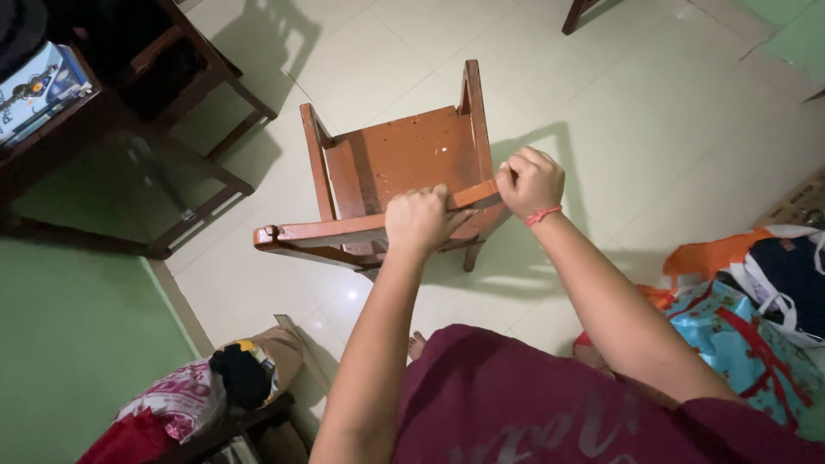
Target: Repairing the loose joints of a wooden chair by pressing them together with hands.
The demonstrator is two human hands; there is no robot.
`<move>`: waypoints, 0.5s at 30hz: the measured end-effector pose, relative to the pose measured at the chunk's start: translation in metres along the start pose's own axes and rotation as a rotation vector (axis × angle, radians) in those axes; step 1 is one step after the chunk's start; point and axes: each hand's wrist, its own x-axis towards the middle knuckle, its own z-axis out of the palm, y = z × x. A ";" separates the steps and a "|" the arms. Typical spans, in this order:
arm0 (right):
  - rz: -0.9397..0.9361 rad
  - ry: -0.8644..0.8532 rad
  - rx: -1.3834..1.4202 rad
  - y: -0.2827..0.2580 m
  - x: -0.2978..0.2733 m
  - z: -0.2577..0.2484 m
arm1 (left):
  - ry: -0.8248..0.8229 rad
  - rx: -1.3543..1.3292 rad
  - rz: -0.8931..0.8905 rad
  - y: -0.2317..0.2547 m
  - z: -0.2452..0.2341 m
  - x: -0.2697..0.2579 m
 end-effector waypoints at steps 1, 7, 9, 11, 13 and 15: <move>-0.001 0.001 -0.002 -0.001 -0.003 -0.004 | 0.002 -0.002 0.001 0.003 -0.005 -0.004; 0.015 -0.021 -0.015 -0.010 -0.028 -0.024 | 0.068 -0.063 0.096 -0.001 -0.013 -0.040; 0.071 -0.059 -0.066 -0.012 -0.035 -0.030 | 0.228 -0.087 0.060 -0.015 -0.006 -0.051; 0.093 -0.067 -0.118 -0.013 -0.040 -0.027 | 0.302 -0.072 -0.066 -0.049 -0.009 -0.060; 0.117 -0.075 -0.165 -0.031 -0.039 -0.020 | 0.374 -0.052 -0.193 -0.090 -0.015 -0.071; 0.021 -0.093 -0.303 -0.063 -0.032 -0.013 | 0.455 0.170 -0.447 -0.137 -0.022 -0.082</move>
